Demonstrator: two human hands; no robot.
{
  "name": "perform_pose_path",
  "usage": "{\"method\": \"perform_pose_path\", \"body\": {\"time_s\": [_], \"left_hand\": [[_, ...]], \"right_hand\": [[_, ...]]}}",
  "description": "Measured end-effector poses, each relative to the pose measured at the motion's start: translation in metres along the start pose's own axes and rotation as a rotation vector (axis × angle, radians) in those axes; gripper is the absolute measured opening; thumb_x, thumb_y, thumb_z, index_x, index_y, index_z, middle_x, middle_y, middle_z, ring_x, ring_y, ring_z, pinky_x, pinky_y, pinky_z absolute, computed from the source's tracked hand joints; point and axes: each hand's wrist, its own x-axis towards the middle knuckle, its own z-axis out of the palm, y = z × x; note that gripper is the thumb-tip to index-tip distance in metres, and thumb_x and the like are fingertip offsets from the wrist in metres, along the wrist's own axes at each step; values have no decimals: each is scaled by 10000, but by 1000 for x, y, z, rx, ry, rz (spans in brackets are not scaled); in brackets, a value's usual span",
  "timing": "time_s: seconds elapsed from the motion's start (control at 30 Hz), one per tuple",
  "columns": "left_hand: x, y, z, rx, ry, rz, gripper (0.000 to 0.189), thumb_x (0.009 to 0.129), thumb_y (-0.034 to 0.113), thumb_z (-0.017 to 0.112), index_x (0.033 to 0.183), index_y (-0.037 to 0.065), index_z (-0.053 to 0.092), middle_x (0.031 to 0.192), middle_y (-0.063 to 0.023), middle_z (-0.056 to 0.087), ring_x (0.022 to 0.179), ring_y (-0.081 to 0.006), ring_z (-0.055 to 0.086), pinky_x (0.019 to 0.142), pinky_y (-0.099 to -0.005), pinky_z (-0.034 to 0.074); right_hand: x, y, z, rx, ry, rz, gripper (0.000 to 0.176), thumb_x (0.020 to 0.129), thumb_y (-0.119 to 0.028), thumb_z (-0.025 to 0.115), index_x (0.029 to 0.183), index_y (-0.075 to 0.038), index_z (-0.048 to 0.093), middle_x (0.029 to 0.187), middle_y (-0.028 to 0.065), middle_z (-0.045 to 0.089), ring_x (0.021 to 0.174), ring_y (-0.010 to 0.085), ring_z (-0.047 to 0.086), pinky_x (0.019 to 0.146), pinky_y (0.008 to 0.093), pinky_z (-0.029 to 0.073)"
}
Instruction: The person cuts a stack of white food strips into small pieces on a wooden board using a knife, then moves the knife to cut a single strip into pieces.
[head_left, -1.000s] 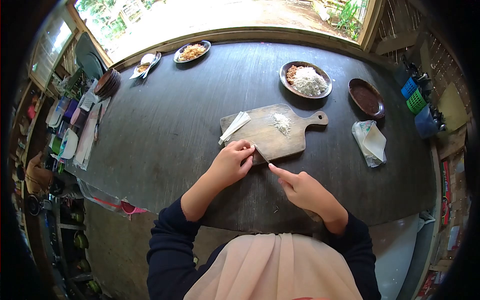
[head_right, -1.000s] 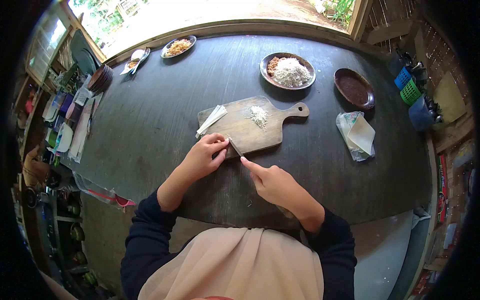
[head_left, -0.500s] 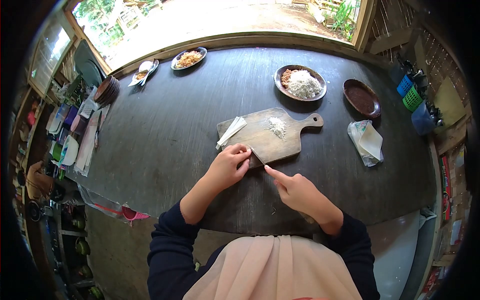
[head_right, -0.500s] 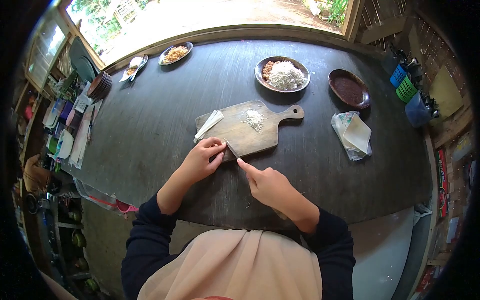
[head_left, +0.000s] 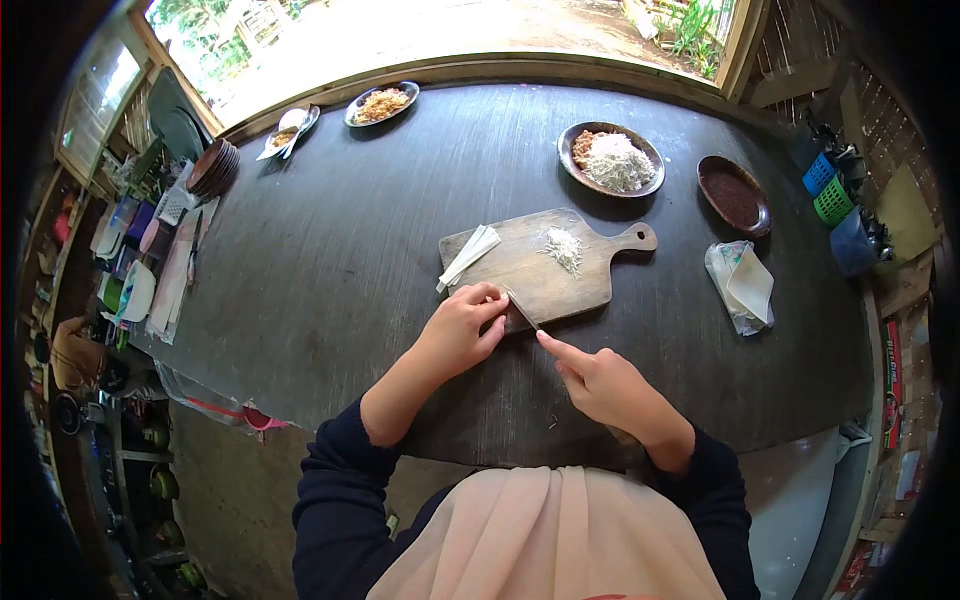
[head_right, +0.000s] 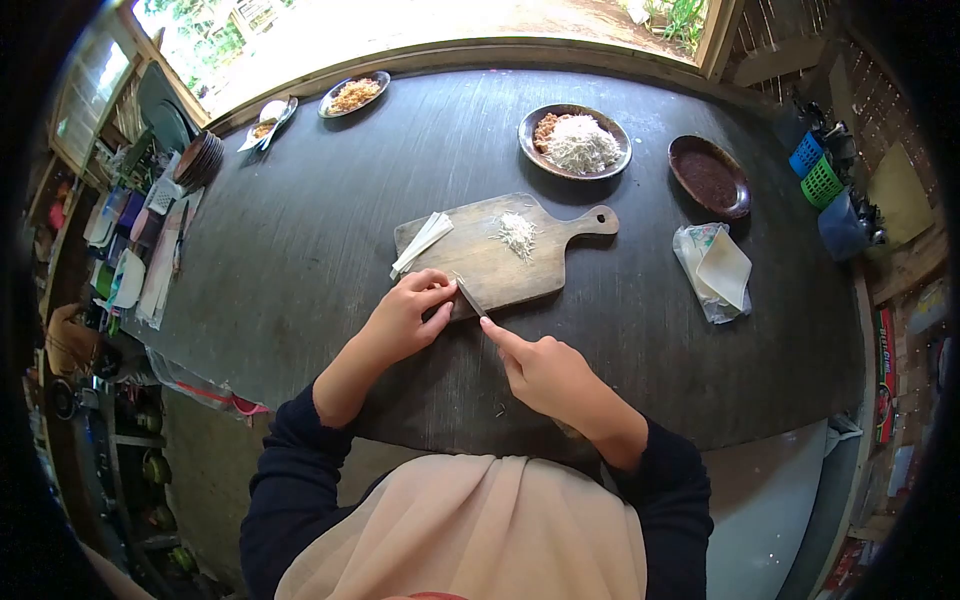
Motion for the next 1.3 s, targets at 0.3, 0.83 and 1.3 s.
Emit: {"method": "perform_pose_path", "body": {"time_s": [0.3,0.83,1.3], "left_hand": [[-1,0,1,26,9,16,256,852,79,658,1080,-34,682,1079,-122,632,957,-280,622,847,-367,517],[1,1,-1,35,6,10,225,849,79,657,1045,-22,698,1072,-125,644,968,-306,622,860,-382,513],[2,5,-3,20,-5,-12,241,848,81,665,1062,-26,693,1085,-133,645,998,-312,623,874,-384,514]], "right_hand": [[7,-2,-1,-64,-25,46,439,938,-153,557,1371,-221,551,620,213,606,570,404,625,561,484,508],[-3,0,6,-72,43,-42,427,936,-157,563,1362,-183,555,578,188,594,506,372,614,503,464,500],[4,-1,6,-147,5,16,414,948,-186,553,1360,-212,563,625,202,621,561,385,638,545,468,520]]}}
